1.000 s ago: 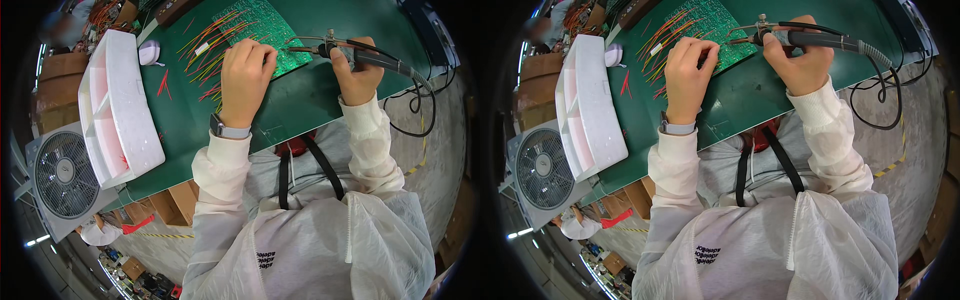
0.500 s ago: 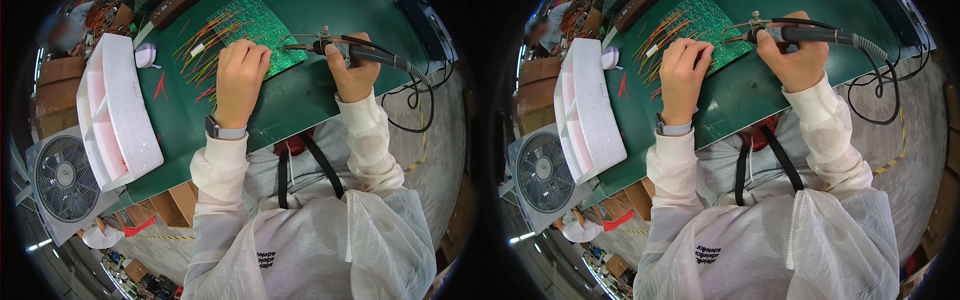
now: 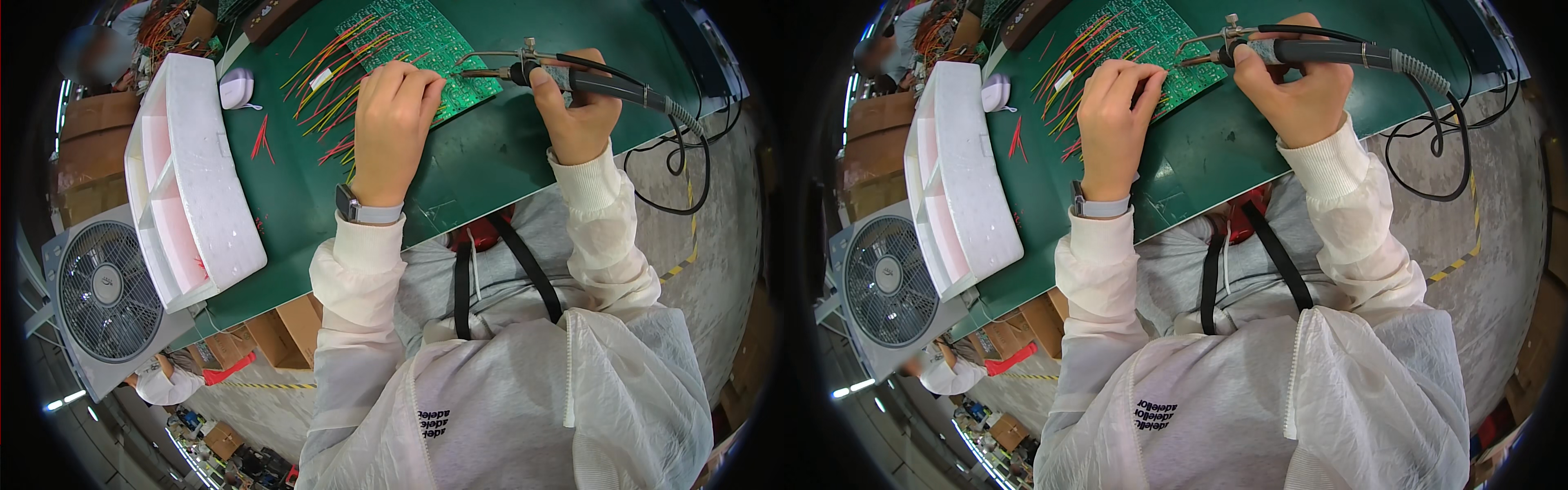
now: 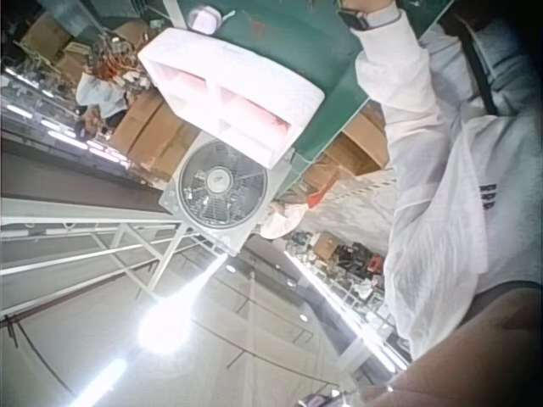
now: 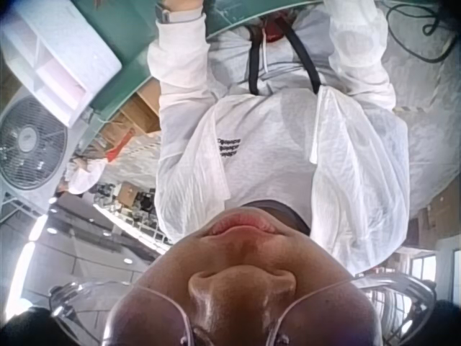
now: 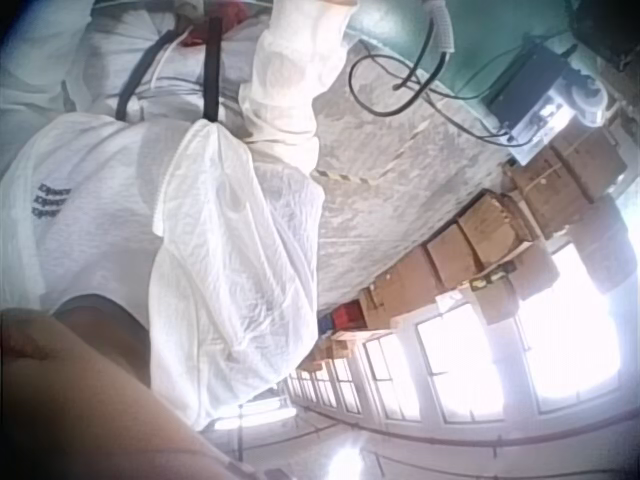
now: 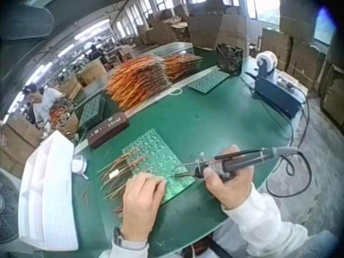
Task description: Soldering multiple colored wires onto a green circuit board using a handheld soldering iron.
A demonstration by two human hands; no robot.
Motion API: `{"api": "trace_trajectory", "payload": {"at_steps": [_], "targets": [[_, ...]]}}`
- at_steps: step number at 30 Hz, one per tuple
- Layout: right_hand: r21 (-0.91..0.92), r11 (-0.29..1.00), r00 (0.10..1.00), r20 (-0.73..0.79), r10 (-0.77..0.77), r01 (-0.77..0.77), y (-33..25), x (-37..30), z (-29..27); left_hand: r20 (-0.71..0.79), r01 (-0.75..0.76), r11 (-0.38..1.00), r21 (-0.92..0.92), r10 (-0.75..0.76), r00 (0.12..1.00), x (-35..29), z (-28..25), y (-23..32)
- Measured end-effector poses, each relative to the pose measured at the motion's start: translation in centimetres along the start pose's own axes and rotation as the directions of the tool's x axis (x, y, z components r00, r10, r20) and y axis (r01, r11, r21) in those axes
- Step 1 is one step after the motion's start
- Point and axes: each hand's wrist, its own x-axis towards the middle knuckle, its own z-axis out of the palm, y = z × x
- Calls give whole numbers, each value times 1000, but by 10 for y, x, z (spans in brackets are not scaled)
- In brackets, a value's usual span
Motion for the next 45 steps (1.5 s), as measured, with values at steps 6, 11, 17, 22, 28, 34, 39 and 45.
{"api": "trace_trajectory", "payload": {"at_steps": [6,11,17,22,28,34,39,45], "targets": [[-26,994,991,77,112,-110,-4,-2,-3,-14,36,999,-33,-36,999,-1,2,-1],[36,994,994,48,97,-99,4,-4,-3,-13,27,999,-23,-28,1000,0,1,-1],[43,995,995,41,92,-94,6,-5,-2,-10,15,1000,-17,-15,1000,0,1,0],[33,996,996,43,79,-81,6,-4,-2,-9,2,1000,-13,-2,1000,0,0,-1],[32,992,991,54,120,-122,3,-4,-2,-4,7,1000,-28,-7,1000,0,1,-2],[13,998,996,51,66,-67,6,-4,-2,-3,3,1000,-26,-3,1000,2,0,-1],[-23,999,996,82,-28,30,9,-3,-4,5,17,999,-31,-17,1000,2,0,0],[-62,998,993,119,-17,25,1,-2,-4,19,44,999,-23,-44,999,3,0,2]]}}
